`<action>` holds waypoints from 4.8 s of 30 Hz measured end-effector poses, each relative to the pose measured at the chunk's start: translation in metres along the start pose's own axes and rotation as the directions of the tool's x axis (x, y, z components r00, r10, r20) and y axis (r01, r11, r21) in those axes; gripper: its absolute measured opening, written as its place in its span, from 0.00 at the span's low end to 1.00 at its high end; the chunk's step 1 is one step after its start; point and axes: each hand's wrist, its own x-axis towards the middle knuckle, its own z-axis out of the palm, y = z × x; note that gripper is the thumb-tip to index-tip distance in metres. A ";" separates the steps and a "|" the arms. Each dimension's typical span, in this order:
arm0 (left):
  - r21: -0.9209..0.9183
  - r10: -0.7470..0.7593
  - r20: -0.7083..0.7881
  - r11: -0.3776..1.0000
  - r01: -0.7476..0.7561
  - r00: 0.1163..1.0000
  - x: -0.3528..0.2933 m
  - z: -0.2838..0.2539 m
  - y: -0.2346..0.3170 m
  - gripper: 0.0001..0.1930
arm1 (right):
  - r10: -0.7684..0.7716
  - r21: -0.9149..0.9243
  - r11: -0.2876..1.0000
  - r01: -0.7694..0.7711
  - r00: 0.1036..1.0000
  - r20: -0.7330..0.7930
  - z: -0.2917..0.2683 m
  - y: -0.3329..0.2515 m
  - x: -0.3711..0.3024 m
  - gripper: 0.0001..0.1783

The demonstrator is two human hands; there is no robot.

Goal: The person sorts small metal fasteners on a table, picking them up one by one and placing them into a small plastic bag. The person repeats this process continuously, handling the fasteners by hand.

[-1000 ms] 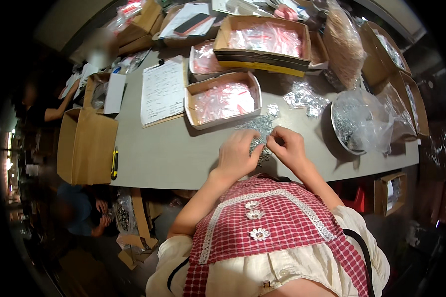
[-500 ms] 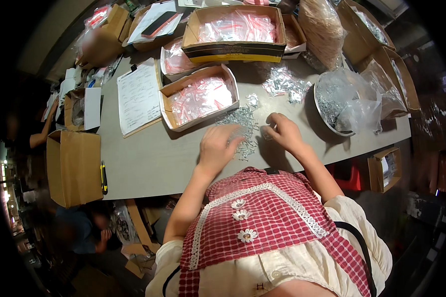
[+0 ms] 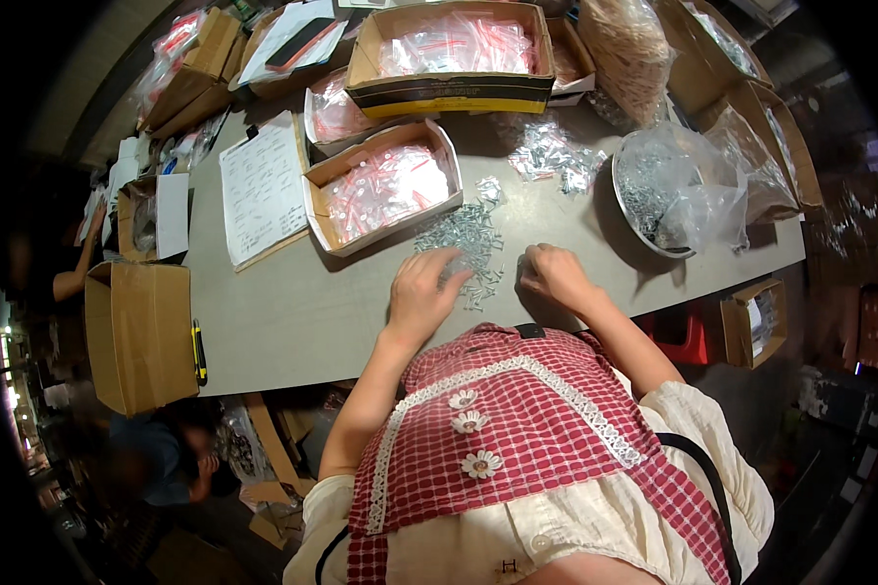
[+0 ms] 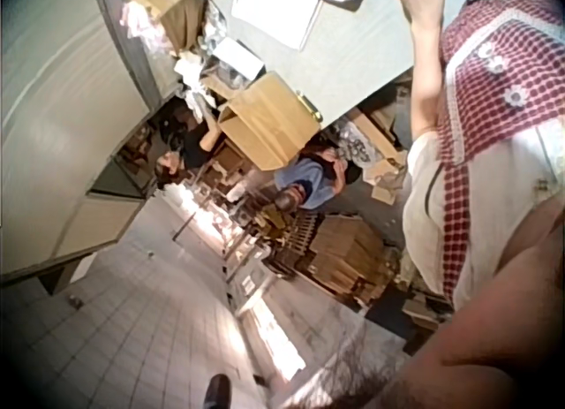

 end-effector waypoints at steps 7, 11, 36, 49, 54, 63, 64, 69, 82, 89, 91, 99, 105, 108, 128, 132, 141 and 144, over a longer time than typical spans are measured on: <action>-0.002 -0.024 -0.042 1.000 0.024 0.999 -0.004 0.000 0.000 0.14 | 0.029 -0.006 1.000 -0.030 0.989 -0.148 0.010 0.000 0.002 0.11; -0.015 -0.030 -0.025 0.999 0.029 0.999 -0.004 0.002 -0.005 0.15 | -0.024 -0.255 0.967 -0.001 0.995 -0.093 0.012 -0.022 0.005 0.09; -0.074 0.082 -0.036 0.994 -0.085 0.996 -0.008 0.019 -0.006 0.17 | -0.298 0.260 0.896 0.361 0.921 -0.251 -0.038 -0.056 0.032 0.12; -0.027 0.054 -0.022 0.998 -0.055 0.998 -0.009 0.013 -0.014 0.16 | -0.139 0.344 0.918 0.198 0.972 -0.187 -0.033 -0.066 0.029 0.07; -0.063 0.043 -0.021 0.997 -0.044 0.999 0.000 0.013 -0.008 0.16 | -0.221 0.369 0.876 0.309 0.939 -0.263 -0.039 -0.075 0.033 0.08; -0.467 -0.326 0.117 0.816 0.342 0.938 0.011 0.009 0.008 0.08 | -0.032 0.510 0.854 0.105 0.988 -0.149 -0.035 -0.067 0.038 0.08; -0.486 -0.350 0.128 0.794 0.366 0.928 0.011 0.009 0.003 0.07 | -0.048 0.506 0.855 0.115 0.989 -0.143 -0.038 -0.067 0.039 0.08; -0.421 -0.317 0.119 0.842 0.337 0.941 0.020 0.001 0.010 0.06 | -0.017 0.688 0.725 0.035 0.999 -0.032 -0.043 -0.075 0.042 0.08; -0.349 -0.205 0.079 0.911 0.220 0.975 0.065 -0.006 0.011 0.07 | 0.084 0.933 0.335 -0.130 0.991 0.108 -0.046 -0.053 0.062 0.06; 0.347 -0.372 -0.206 0.837 0.423 0.905 0.114 -0.022 -0.100 0.24 | 0.427 0.987 -0.148 -0.065 0.896 0.122 -0.076 -0.006 0.069 0.20; 0.298 -0.595 0.074 0.779 0.552 0.800 0.118 -0.039 -0.126 0.22 | 0.407 0.984 -0.073 -0.165 0.895 0.181 -0.074 -0.008 0.067 0.23; 0.031 -0.179 -0.262 0.981 0.193 0.948 0.109 -0.064 -0.093 0.09 | 0.213 0.798 0.599 -0.056 0.973 -0.091 -0.042 -0.034 0.073 0.14; 0.035 0.243 -0.122 0.970 -0.241 0.962 0.091 -0.056 -0.020 0.06 | -0.257 0.248 0.900 0.359 0.895 -0.364 -0.090 -0.106 0.100 0.13; 0.045 0.284 -0.162 0.959 -0.280 0.945 0.084 -0.056 0.002 0.05 | -0.228 0.338 0.873 0.351 0.907 -0.353 -0.087 -0.107 0.100 0.08; -0.192 -0.156 0.136 0.965 0.180 0.978 0.045 -0.067 0.060 0.11 | -0.056 0.903 0.419 -0.097 0.990 0.132 -0.076 -0.094 0.051 0.13; -0.272 -0.152 0.231 0.938 0.213 0.961 0.042 -0.060 0.054 0.16 | -0.097 0.933 0.324 -0.158 0.975 0.199 -0.075 -0.105 0.048 0.11; -0.383 -0.119 0.412 0.877 0.290 0.903 0.035 -0.063 0.045 0.17 | -0.124 0.851 0.423 -0.310 0.911 0.393 -0.081 -0.097 0.042 0.07; -0.300 -0.147 0.438 0.906 0.299 0.887 0.037 -0.058 0.039 0.16 | -0.104 0.858 0.463 -0.222 0.948 0.302 -0.066 -0.098 0.042 0.08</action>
